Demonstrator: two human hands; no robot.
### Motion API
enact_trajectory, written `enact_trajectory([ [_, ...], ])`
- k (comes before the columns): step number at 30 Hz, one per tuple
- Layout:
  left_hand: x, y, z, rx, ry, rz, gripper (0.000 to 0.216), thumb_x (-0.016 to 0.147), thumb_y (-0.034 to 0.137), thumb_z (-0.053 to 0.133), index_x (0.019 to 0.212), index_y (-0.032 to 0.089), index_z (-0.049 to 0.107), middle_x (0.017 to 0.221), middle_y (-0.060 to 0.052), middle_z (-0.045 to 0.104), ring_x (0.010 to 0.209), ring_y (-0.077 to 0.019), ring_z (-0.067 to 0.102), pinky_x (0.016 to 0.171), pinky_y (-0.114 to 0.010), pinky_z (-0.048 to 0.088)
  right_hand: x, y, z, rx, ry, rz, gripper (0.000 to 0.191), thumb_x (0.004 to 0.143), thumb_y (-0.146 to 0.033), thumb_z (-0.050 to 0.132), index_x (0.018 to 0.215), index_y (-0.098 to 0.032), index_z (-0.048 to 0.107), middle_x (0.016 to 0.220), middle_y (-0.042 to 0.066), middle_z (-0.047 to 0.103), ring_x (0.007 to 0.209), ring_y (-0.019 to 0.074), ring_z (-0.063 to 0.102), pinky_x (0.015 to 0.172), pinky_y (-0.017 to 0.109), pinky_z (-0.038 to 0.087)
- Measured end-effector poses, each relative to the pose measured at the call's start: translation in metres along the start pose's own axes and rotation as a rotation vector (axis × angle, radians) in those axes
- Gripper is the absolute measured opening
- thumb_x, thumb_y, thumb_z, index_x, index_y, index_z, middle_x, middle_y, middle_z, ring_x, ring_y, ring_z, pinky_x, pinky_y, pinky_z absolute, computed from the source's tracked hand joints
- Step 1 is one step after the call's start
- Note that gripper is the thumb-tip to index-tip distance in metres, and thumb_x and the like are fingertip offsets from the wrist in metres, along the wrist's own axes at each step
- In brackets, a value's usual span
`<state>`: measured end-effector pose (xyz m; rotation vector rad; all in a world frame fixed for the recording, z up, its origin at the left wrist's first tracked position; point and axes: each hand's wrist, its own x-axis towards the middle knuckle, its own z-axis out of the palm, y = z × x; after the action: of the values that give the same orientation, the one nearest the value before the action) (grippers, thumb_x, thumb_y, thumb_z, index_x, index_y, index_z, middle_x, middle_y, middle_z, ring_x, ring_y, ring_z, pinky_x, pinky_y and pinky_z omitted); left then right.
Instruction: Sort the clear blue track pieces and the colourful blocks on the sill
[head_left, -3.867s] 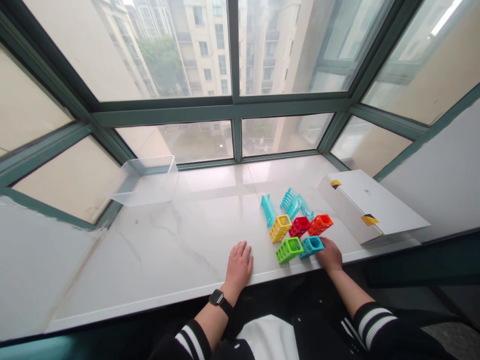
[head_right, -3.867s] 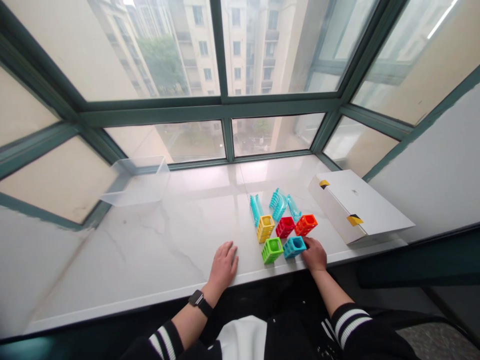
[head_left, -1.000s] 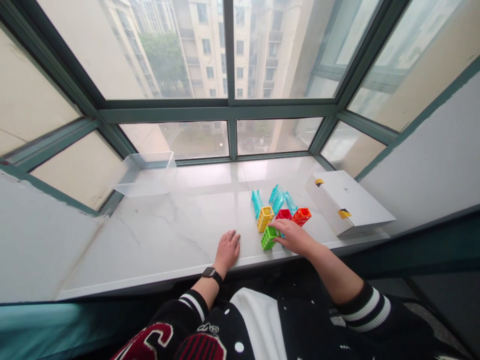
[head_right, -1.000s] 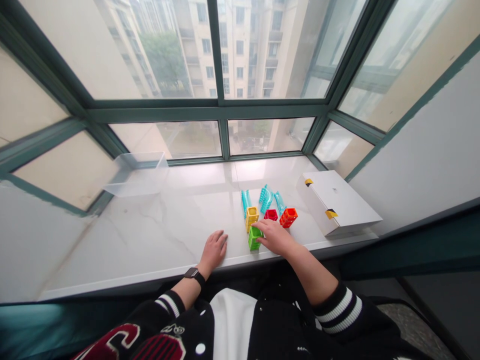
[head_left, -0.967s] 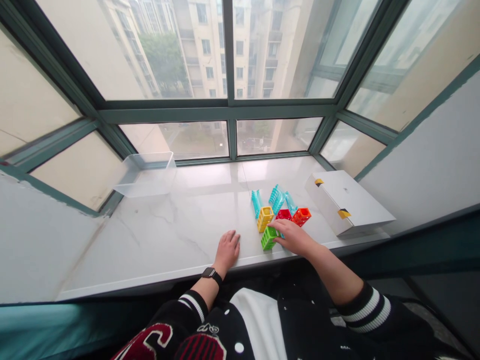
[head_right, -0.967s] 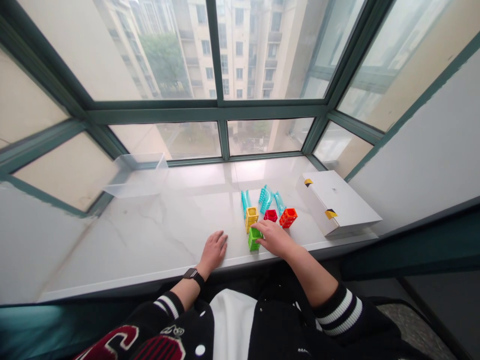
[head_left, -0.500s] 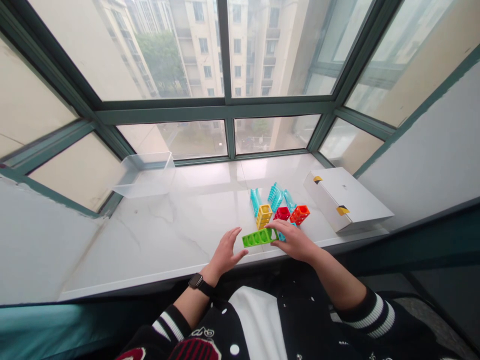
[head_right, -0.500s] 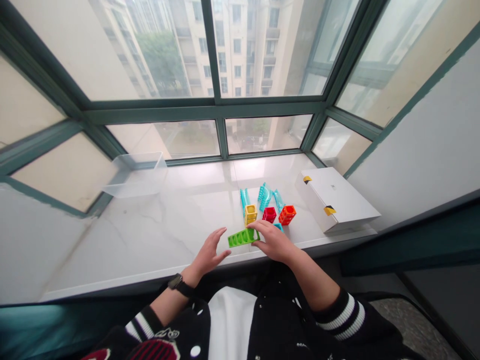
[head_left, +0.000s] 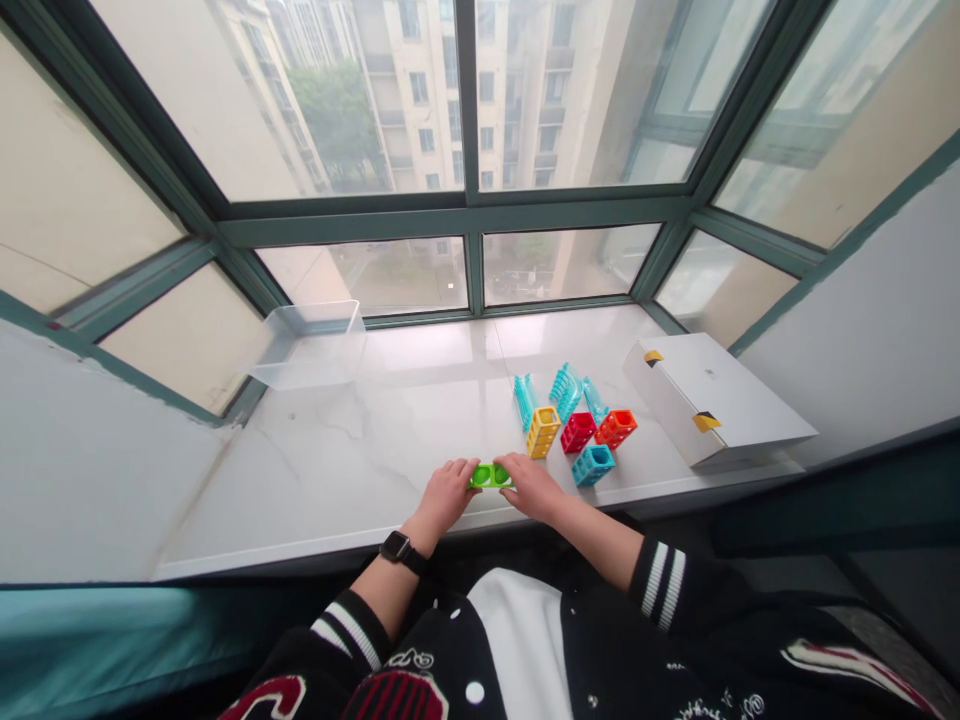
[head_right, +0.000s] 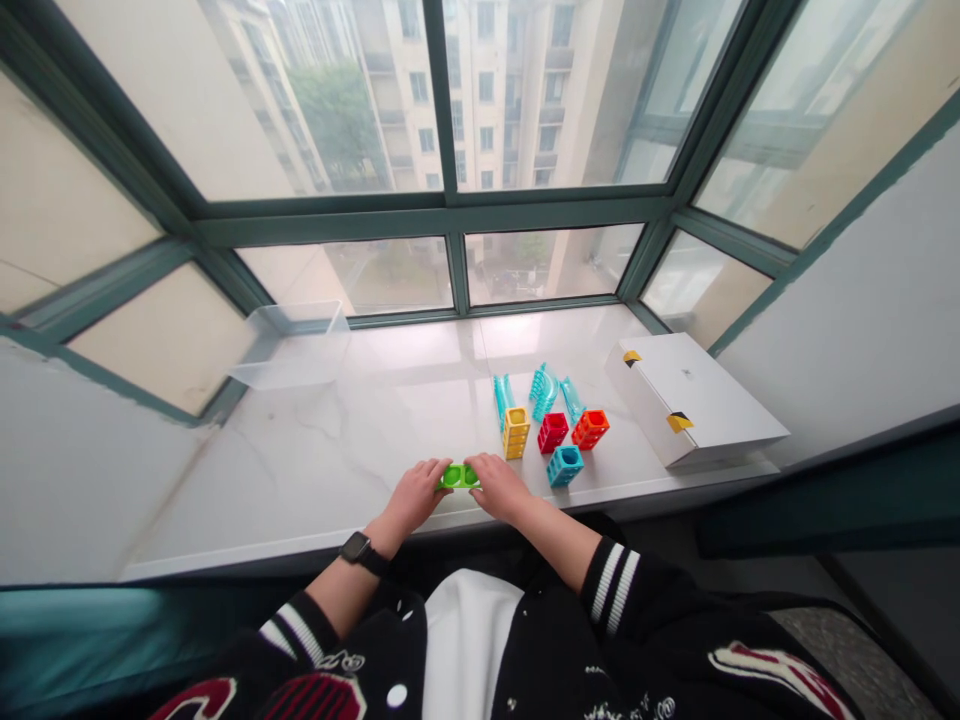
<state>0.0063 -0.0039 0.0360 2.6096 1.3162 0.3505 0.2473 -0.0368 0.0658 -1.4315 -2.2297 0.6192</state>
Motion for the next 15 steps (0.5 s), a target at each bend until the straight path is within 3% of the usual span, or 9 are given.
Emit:
enact_trajectory([
  [8, 0.016, -0.004, 0.021, 0.090, -0.096, -0.166, 0.043, 0.102, 0.032, 0.058, 0.145, 0.030, 0.055, 0.114, -0.010, 0.065, 0.101, -0.0282, 0.068, 0.088, -0.039, 0.051, 0.012, 0.013, 0.030, -0.190, -0.069, 0.075, 0.062, 0.088, -0.016, 0.075, 0.146, -0.030, 0.058, 0.119, 0.008, 0.068, 0.107, 0.0255, 0.066, 0.094, 0.032, 0.051],
  [15, 0.038, -0.013, 0.020, 0.171, -0.144, -0.332, 0.052, 0.102, 0.034, 0.054, 0.153, 0.027, 0.045, 0.122, -0.013, 0.060, 0.099, -0.0283, 0.067, 0.082, -0.038, 0.052, -0.003, 0.021, 0.031, -0.245, -0.103, 0.251, 0.064, 0.101, -0.027, 0.061, 0.162, -0.032, 0.043, 0.120, 0.010, 0.063, 0.110, 0.0241, 0.062, 0.090, 0.029, 0.048],
])
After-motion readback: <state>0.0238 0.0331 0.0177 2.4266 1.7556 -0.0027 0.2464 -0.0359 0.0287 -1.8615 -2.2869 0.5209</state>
